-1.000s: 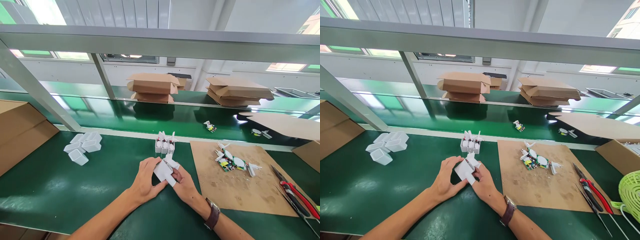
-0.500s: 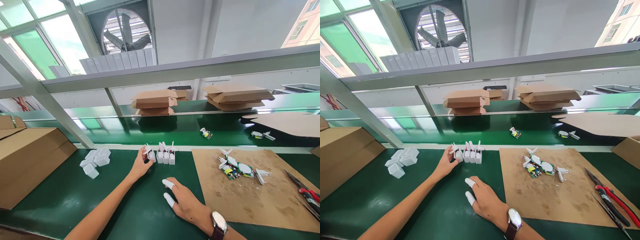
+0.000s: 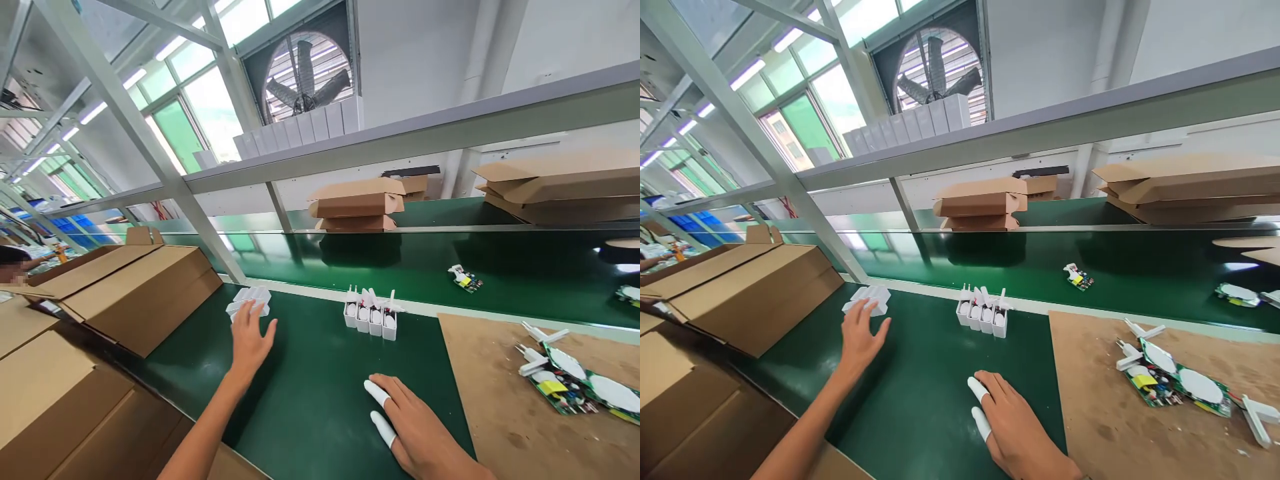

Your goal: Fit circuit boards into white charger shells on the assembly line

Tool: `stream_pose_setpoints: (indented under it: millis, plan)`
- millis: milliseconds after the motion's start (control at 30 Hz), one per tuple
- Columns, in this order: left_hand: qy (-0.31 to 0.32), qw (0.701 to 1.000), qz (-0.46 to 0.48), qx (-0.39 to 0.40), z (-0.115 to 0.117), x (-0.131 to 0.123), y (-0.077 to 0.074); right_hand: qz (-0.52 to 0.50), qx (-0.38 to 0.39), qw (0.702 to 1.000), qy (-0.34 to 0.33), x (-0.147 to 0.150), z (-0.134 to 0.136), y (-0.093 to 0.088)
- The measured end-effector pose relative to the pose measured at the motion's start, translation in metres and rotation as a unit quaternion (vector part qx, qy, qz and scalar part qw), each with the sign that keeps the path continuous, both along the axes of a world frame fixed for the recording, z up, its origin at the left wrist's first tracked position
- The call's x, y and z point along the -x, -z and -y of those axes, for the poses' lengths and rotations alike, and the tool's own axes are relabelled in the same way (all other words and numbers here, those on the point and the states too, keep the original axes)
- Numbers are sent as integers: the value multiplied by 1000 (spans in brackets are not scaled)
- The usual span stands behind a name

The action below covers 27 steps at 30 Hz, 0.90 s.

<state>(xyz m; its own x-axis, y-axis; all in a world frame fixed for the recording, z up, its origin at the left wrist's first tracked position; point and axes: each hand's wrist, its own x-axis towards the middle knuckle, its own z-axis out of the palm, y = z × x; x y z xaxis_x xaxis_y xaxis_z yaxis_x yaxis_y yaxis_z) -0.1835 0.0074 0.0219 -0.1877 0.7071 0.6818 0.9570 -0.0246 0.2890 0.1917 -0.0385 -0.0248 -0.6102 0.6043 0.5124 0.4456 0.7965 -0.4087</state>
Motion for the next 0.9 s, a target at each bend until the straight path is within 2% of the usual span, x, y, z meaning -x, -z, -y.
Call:
stream_pose_setpoints:
  millis: [67,100,133,200,267,333,433,533,633,733,800,900]
  plan:
    - [-87,996,-33,5,13,33,-2,4,2,1000,2,3,2,1]
    - [-105,993,-42,15,20,44,-2,8,3,1000,5,4,3,-1]
    - [-109,993,-46,15,24,51,-1,15,5,1000,8,6,4,-4]
    - [-59,997,-52,-1,29,50,-2,41,12,999,14,11,5,-12]
    - [49,998,-46,-20,28,30,-3,74,21,997,18,15,5,-19]
    - [166,985,-28,-25,23,-5,-7,106,23,994,21,18,3,-25]
    - [330,943,-11,34,12,-64,-9,151,8,988,13,13,-3,-32]
    - [436,893,-2,108,1,-108,-3,185,-3,982,28,-5,-13,-42]
    - [475,869,38,133,-5,-132,13,187,30,976,111,-36,-29,-58]
    - [461,868,121,143,-3,-142,31,163,100,952,237,-72,-53,-71]
    - [450,863,166,161,-1,-144,41,155,123,932,304,-92,-76,-75]
    - [438,855,197,195,0,-144,51,153,130,910,362,-106,-118,-73]
